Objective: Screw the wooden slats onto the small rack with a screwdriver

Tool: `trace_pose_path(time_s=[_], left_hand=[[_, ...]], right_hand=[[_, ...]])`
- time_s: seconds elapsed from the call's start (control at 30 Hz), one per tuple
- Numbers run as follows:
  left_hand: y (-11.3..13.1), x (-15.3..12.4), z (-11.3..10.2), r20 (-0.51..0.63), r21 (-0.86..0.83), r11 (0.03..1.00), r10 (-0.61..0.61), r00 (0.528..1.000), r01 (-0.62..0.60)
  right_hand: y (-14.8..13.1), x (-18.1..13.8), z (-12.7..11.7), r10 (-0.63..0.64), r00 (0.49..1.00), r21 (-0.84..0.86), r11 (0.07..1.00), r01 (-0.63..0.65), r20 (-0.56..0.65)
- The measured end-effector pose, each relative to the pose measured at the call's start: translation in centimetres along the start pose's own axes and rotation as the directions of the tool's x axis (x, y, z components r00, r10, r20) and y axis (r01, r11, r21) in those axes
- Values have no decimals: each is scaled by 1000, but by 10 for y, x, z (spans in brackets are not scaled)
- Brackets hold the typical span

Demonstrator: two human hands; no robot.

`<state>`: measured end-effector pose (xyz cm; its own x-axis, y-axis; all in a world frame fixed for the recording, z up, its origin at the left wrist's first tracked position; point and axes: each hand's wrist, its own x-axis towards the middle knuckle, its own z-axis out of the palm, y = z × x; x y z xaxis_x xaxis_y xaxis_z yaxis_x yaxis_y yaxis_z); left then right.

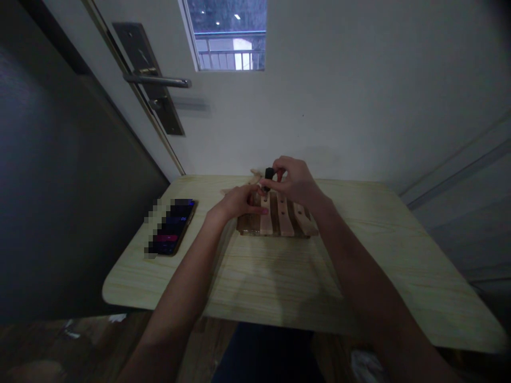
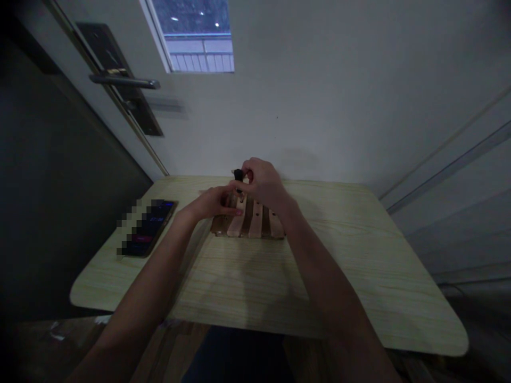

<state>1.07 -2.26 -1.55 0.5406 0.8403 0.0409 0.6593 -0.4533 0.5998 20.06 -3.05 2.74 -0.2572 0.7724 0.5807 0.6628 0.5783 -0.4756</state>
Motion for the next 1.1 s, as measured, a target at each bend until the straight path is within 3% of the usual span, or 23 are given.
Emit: trace_pose_path(time_s=[0.1, 0.27, 0.43, 0.8, 1.1], left_hand=[[1, 0, 0, 7, -5, 1000, -9, 1000, 9], [3, 0, -1, 7, -1, 1000, -21, 1000, 21], [1, 0, 0, 9, -28, 1000, 7, 1000, -7], [-2, 1, 2, -8, -10, 1000, 9, 1000, -9], [-2, 2, 1, -6, 21, 1000, -15, 1000, 15]], right_hand=[[-3, -2, 2, -2, 1000, -6, 1000, 2, -21], [-1, -3, 2, -78, 995, 145, 987, 68, 67], [1, -3, 0, -68, 986, 308, 951, 20, 149], [0, -3, -17, -97, 947, 485, 872, -68, 307], [5, -2, 1, -12, 995, 382, 924, -29, 103]])
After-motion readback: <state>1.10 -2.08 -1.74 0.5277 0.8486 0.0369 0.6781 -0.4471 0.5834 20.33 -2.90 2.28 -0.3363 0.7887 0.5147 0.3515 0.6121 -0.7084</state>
